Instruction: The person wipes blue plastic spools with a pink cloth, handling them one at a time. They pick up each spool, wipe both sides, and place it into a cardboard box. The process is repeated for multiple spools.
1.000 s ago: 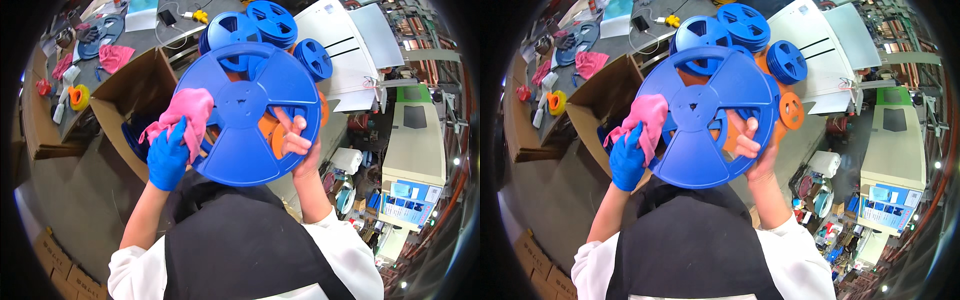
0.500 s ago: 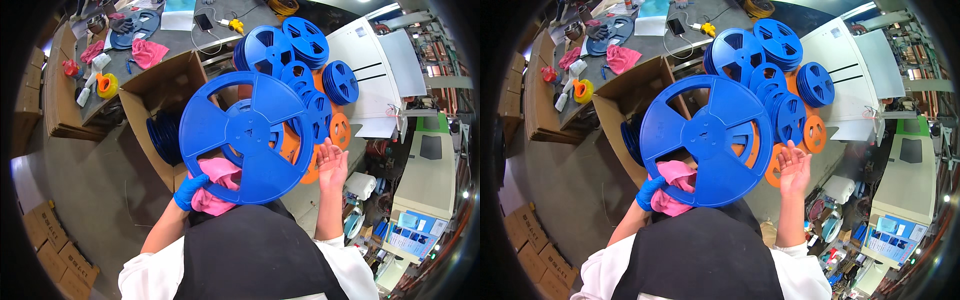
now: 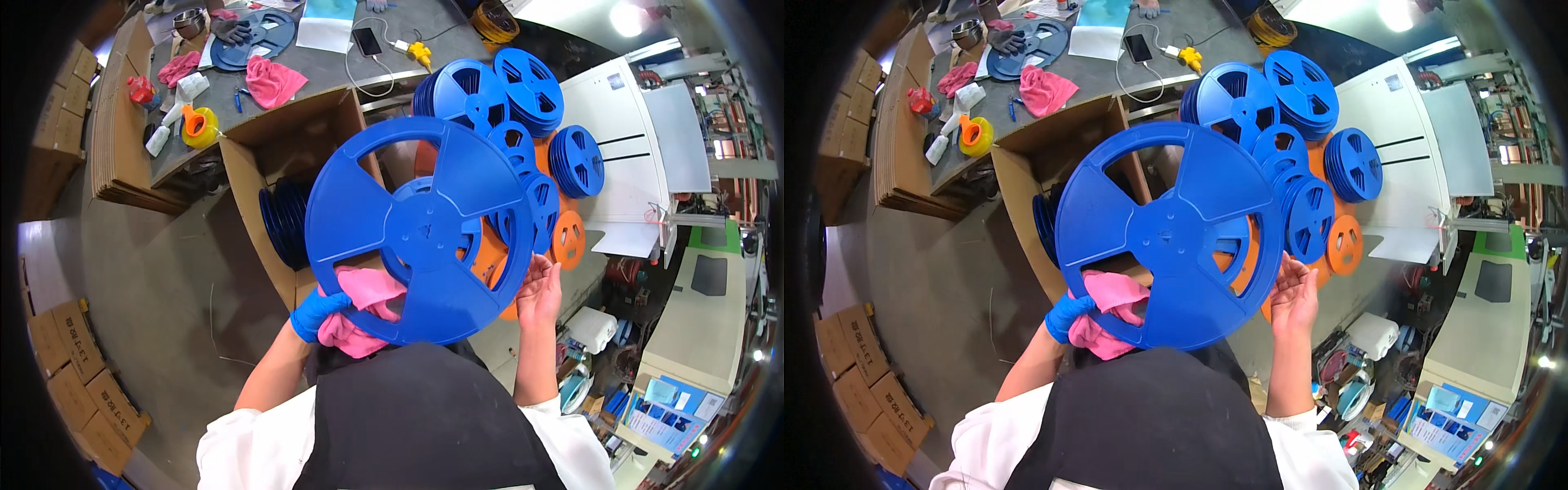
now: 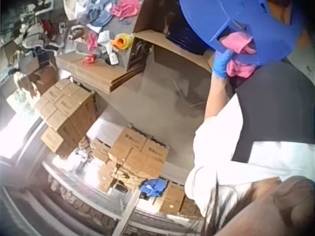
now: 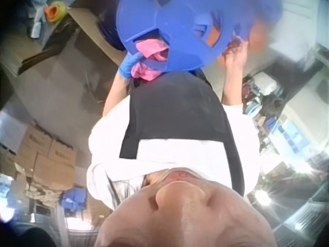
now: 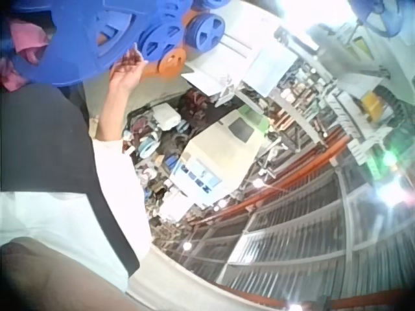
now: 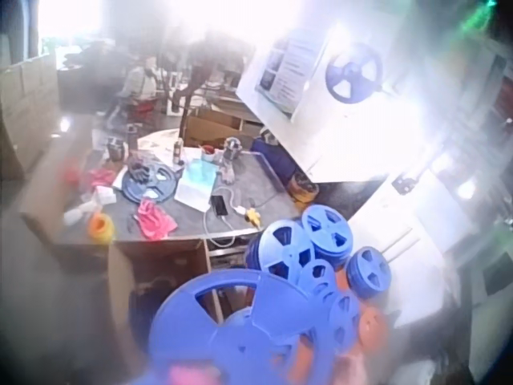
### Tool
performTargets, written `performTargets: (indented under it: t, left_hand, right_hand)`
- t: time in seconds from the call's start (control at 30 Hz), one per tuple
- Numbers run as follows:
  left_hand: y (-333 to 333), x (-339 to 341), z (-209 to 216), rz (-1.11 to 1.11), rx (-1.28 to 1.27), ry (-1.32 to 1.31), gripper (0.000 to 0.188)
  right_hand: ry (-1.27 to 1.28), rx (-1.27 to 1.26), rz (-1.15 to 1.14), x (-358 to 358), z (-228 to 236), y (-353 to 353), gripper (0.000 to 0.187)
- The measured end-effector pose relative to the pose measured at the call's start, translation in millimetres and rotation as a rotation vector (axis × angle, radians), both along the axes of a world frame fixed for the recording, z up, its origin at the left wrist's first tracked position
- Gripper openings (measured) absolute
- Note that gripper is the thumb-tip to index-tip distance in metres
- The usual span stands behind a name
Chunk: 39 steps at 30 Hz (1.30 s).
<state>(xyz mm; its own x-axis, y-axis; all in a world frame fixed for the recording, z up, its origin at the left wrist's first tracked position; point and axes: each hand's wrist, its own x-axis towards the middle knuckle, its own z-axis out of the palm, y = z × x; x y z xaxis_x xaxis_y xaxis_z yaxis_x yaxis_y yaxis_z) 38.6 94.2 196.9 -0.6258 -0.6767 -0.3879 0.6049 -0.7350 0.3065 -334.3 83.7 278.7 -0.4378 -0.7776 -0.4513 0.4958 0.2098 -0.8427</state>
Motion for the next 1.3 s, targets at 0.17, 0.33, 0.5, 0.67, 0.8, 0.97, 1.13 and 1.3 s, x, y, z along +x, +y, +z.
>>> performTargets:
  t: [0.17, 0.33, 0.5, 0.67, 0.8, 0.97, 1.13, 1.3]
  left_hand:
    - [4.0, 9.8, 3.6, 0.006, 0.068, 0.005, 0.060]
    - [39.4, 45.8, -11.4, 0.218, 0.160, -0.236, 0.057]
    - [82.4, 86.0, -21.3, 0.383, 0.159, -0.646, 0.055]
    - [122.7, 90.9, -60.4, 0.459, 0.299, -1.055, 0.053]
    - [128.7, 63.4, -81.2, 0.537, 0.350, -1.235, 0.051]
    - [83.2, 43.6, -81.9, 0.412, 0.720, -1.046, 0.037]
    - [56.5, 34.6, -113.9, 0.682, 0.816, -0.902, 0.030]
    - [18.2, 50.0, -139.7, 0.705, 0.665, -0.932, 0.030]
  right_hand:
    - [-0.063, 0.004, 0.070, 7.2, -20.3, -13.0, 0.040]
    - [-0.192, 0.169, 0.115, 41.2, -61.0, -26.4, 0.040]
    - [-0.345, 0.367, 0.400, 121.9, -132.3, -20.6, 0.037]
    - [-0.091, 0.623, 0.659, 203.6, -255.3, -29.1, 0.032]
    - [0.314, 0.631, 0.532, 234.5, -395.0, -88.3, 0.047]
    - [0.907, 0.711, 0.499, 242.9, -464.9, -166.4, 0.062]
    - [1.110, 0.900, 0.646, 245.7, -487.1, -171.1, 0.064]
    - [1.141, 0.881, 0.705, 247.8, -505.9, -158.2, 0.064]
